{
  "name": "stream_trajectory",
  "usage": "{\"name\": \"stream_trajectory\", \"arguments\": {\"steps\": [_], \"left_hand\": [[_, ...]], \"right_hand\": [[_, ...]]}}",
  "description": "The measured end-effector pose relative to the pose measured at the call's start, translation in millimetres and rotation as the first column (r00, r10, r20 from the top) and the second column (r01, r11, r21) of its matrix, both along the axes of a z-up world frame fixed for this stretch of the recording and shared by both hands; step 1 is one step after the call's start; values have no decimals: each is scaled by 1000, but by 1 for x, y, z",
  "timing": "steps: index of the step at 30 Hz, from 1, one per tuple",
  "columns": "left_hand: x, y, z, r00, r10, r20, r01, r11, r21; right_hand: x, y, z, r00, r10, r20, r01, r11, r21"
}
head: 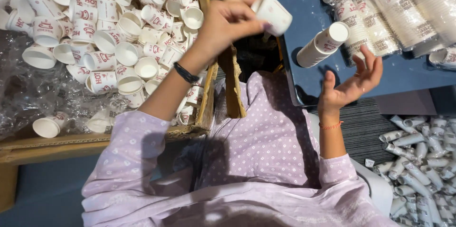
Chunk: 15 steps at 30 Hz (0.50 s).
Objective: The person takes stacks of paper cups from a box and a table, arranges them into smaller stacks, and places them into plastic sleeves.
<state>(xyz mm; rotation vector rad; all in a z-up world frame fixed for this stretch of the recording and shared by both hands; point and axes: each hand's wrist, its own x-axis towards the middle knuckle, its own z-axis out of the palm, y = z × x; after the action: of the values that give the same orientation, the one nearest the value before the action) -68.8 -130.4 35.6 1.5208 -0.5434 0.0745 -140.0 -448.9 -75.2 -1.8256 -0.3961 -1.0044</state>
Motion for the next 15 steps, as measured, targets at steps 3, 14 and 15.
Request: {"name": "stream_trajectory", "arguments": {"steps": [3,14,15], "left_hand": [[-41,-51,-12,962,-191,-195,187,982,-37],[-62,-92,-57,782,-440,-442,363,897,-251],[-61,-92,-50,791,-391,-471,317,920,-232]], "right_hand": [[-21,14,6,987,59,149,-58,998,-9],[-47,40,46,987,144,68,-147,989,29],[-43,35,57,995,15,97,-12,1000,-24]]}}
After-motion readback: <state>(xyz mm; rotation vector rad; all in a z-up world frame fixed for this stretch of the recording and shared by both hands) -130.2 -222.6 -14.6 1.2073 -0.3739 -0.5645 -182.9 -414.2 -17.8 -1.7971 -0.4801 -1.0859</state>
